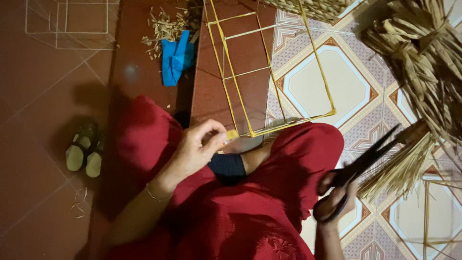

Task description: The person assembles a rectangular basket frame by wrapping thin yellow strips around the corners and edges. They use scissors to trim excess material and secure the joints, working on a tiled floor with dried plant fibers nearby.

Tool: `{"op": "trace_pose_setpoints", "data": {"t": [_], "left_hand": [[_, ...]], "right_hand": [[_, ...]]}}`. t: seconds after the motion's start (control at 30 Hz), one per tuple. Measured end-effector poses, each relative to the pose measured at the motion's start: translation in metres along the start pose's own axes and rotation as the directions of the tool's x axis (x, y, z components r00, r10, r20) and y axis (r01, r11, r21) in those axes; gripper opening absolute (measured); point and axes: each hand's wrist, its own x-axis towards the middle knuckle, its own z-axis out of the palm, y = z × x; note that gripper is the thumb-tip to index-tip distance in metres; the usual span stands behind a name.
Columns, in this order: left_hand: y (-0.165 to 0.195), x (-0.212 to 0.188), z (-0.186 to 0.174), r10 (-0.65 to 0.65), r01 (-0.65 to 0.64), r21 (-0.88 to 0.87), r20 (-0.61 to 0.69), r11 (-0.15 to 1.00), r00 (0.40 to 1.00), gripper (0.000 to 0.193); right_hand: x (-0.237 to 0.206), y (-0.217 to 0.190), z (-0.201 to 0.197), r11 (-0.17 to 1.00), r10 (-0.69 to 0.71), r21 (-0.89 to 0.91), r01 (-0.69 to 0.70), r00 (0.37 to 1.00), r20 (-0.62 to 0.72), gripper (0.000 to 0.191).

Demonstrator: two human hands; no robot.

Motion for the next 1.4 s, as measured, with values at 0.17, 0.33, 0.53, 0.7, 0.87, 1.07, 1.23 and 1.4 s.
{"op": "trace_pose_setpoints", "data": {"t": [0.17, 0.33, 0.53, 0.7, 0.87, 1.07, 1.23, 1.4], "left_hand": [[0.012, 0.008, -0.015, 0.006, -0.011, -0.060, -0.090, 0.998, 0.996, 0.008], [0.034, 0.017, -0.029, 0.011, -0.013, -0.049, -0.052, 0.999, 0.999, 0.010], [0.057, 0.040, -0.031, -0.013, 0.017, -0.060, 0.061, 0.998, 0.998, 0.012], [0.067, 0.046, -0.034, 0.140, -0.144, 0.038, 0.081, 0.989, 0.987, 0.012], [0.072, 0.043, -0.026, 0.340, -0.350, 0.176, 0.089, 0.920, 0.936, 0.010], [0.073, 0.033, -0.003, 0.480, -0.486, 0.265, 0.090, 0.833, 0.873, 0.008], [0.074, 0.029, -0.005, 0.487, -0.499, 0.445, 0.152, 0.743, 0.860, 0.007], [0.069, 0.033, -0.007, 0.518, -0.530, 0.445, 0.161, 0.722, 0.840, 0.008]], "right_hand": [[0.020, 0.047, -0.066, 0.861, 0.000, -0.506, -0.051, 0.995, -0.100, 0.061], [-0.019, 0.069, -0.093, 0.349, 0.208, -0.909, -0.227, 0.965, -0.161, 0.051], [-0.032, 0.087, -0.077, 0.174, -0.024, -0.984, -0.029, 0.999, -0.033, 0.055], [0.017, 0.070, -0.084, 0.010, 0.227, -0.948, 0.318, 0.922, 0.312, 0.016], [0.067, -0.017, -0.016, 0.500, -0.237, -0.803, 0.324, 0.943, 0.233, 0.011], [0.078, -0.134, 0.106, 0.839, -0.388, -0.174, 0.516, 0.791, 0.473, 0.026], [0.087, -0.168, 0.162, 0.842, -0.401, -0.067, 0.536, 0.704, 0.586, 0.029], [0.093, -0.156, 0.182, 0.897, -0.306, -0.084, 0.435, 0.746, 0.592, 0.013]]}}
